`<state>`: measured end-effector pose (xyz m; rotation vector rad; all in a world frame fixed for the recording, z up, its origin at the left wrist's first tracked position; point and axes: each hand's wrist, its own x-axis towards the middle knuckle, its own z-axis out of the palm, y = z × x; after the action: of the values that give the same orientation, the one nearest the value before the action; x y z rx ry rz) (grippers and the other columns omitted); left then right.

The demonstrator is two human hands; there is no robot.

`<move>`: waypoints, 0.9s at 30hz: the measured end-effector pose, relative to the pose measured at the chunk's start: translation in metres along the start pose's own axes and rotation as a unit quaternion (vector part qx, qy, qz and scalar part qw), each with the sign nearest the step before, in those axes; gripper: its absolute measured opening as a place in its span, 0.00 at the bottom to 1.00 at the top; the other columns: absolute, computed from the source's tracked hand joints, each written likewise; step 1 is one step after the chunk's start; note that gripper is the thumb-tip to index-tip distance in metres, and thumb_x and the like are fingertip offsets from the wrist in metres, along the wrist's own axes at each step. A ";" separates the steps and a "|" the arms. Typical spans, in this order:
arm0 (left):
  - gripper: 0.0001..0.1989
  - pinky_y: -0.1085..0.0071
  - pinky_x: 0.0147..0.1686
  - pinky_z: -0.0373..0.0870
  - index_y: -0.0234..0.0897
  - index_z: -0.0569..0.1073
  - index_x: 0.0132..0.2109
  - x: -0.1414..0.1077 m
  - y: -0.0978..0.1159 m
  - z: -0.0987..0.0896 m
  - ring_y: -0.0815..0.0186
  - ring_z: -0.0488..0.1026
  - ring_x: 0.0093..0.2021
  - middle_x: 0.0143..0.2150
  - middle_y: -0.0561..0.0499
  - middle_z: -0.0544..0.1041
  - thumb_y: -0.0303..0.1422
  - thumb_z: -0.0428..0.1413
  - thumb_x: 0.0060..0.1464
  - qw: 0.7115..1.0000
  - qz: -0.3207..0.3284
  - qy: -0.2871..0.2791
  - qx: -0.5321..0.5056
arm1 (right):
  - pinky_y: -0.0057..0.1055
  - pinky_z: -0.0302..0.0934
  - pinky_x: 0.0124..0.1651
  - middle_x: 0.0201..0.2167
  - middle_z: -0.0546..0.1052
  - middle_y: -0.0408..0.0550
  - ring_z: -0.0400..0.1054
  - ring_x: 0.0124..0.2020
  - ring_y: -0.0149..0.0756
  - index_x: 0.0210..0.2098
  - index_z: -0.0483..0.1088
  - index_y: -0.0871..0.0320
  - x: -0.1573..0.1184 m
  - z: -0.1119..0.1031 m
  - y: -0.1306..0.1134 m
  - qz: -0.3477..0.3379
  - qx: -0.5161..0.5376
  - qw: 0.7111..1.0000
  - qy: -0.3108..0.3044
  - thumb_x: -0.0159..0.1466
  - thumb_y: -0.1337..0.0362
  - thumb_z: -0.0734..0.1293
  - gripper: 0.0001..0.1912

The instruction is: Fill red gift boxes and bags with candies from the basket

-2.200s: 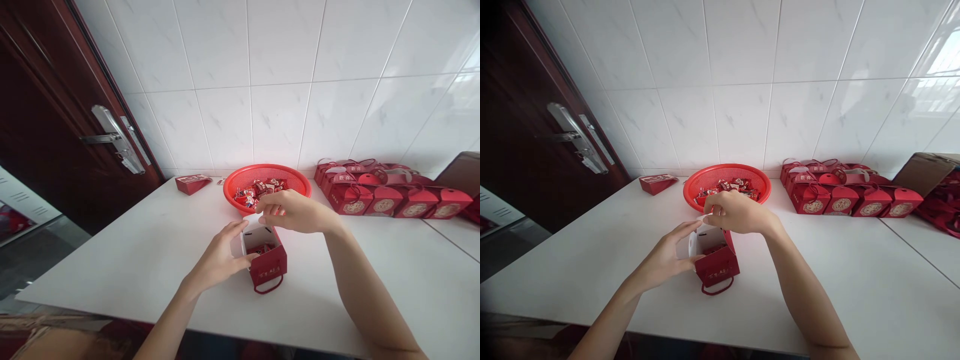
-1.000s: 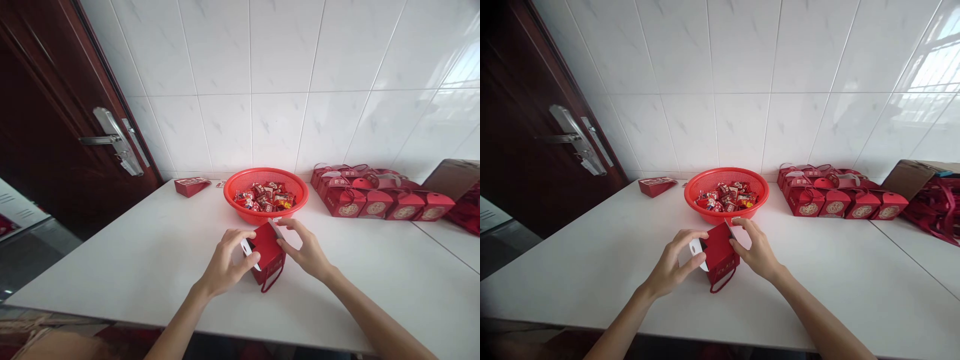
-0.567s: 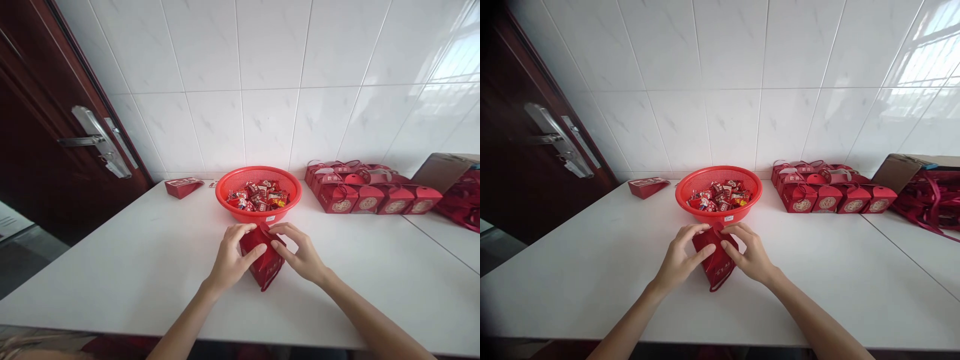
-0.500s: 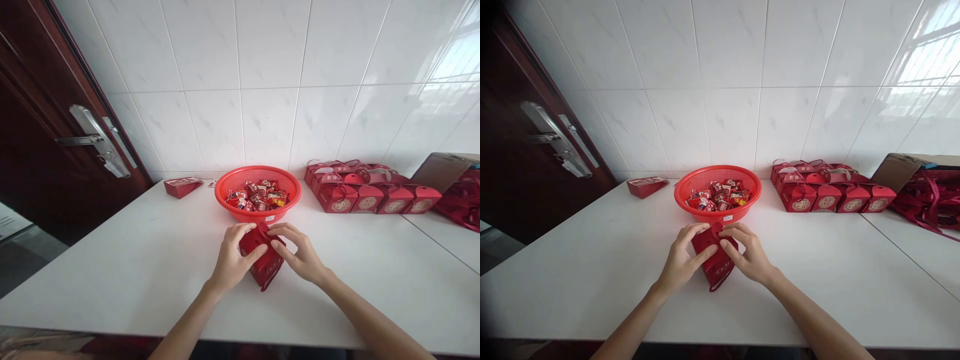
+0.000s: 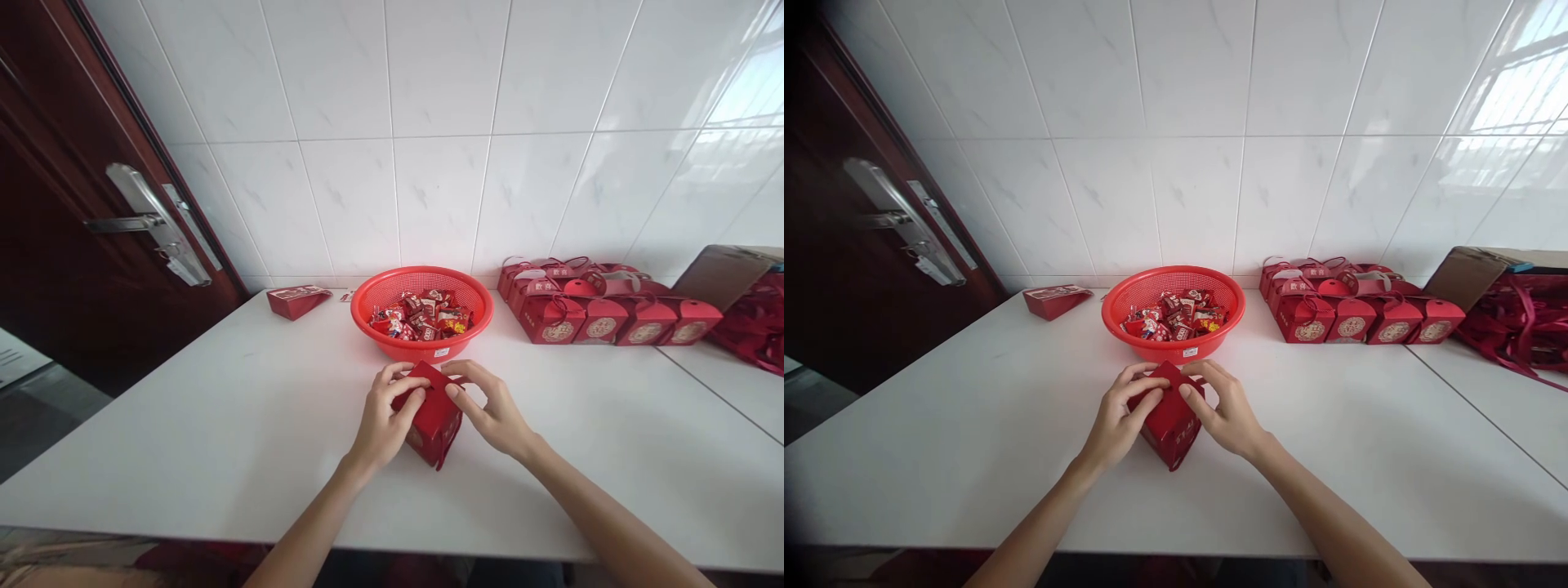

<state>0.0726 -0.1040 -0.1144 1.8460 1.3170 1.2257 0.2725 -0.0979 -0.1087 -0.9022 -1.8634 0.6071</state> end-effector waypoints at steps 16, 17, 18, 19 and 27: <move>0.17 0.59 0.49 0.75 0.44 0.83 0.47 -0.006 0.001 -0.012 0.59 0.75 0.48 0.52 0.45 0.70 0.43 0.53 0.62 0.996 -0.014 0.052 0.064 | 0.35 0.66 0.40 0.28 0.75 0.40 0.72 0.31 0.36 0.59 0.60 0.55 0.005 -0.005 0.015 0.131 0.068 0.979 -0.140 0.59 0.44 0.72 0.36; 0.17 0.61 0.47 0.76 0.45 0.83 0.48 -0.007 0.002 -0.013 0.59 0.75 0.48 0.52 0.44 0.70 0.44 0.53 0.62 0.997 -0.019 0.044 0.066 | 0.34 0.65 0.38 0.26 0.73 0.38 0.70 0.30 0.35 0.59 0.60 0.55 0.006 -0.005 0.015 0.145 0.095 0.975 -0.138 0.59 0.44 0.72 0.37; 0.17 0.62 0.44 0.77 0.45 0.82 0.48 -0.008 0.004 -0.014 0.59 0.75 0.48 0.52 0.44 0.70 0.45 0.53 0.62 0.997 -0.023 0.037 0.067 | 0.32 0.64 0.36 0.25 0.72 0.37 0.69 0.28 0.33 0.58 0.59 0.55 0.006 -0.006 0.014 0.157 0.123 0.971 -0.132 0.58 0.45 0.73 0.37; 0.18 0.64 0.41 0.77 0.45 0.82 0.48 -0.009 0.005 -0.015 0.59 0.75 0.48 0.51 0.44 0.70 0.45 0.53 0.62 0.997 -0.027 0.029 0.066 | 0.31 0.63 0.35 0.24 0.71 0.36 0.67 0.27 0.32 0.58 0.59 0.55 0.007 -0.007 0.013 0.165 0.147 0.968 -0.123 0.57 0.46 0.74 0.37; 0.24 0.68 0.33 0.76 0.42 0.74 0.59 -0.009 0.008 -0.021 0.66 0.76 0.34 0.53 0.43 0.76 0.47 0.55 0.60 0.998 -0.055 -0.022 -0.001 | 0.29 0.58 0.30 0.21 0.64 0.34 0.61 0.24 0.29 0.49 0.69 0.55 0.012 -0.017 0.005 0.141 0.189 0.971 -0.039 0.57 0.49 0.74 0.25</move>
<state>0.0558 -0.1167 -0.1021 1.7637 1.3738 1.1228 0.2859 -0.0849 -0.0991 -0.8993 -1.6185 1.1452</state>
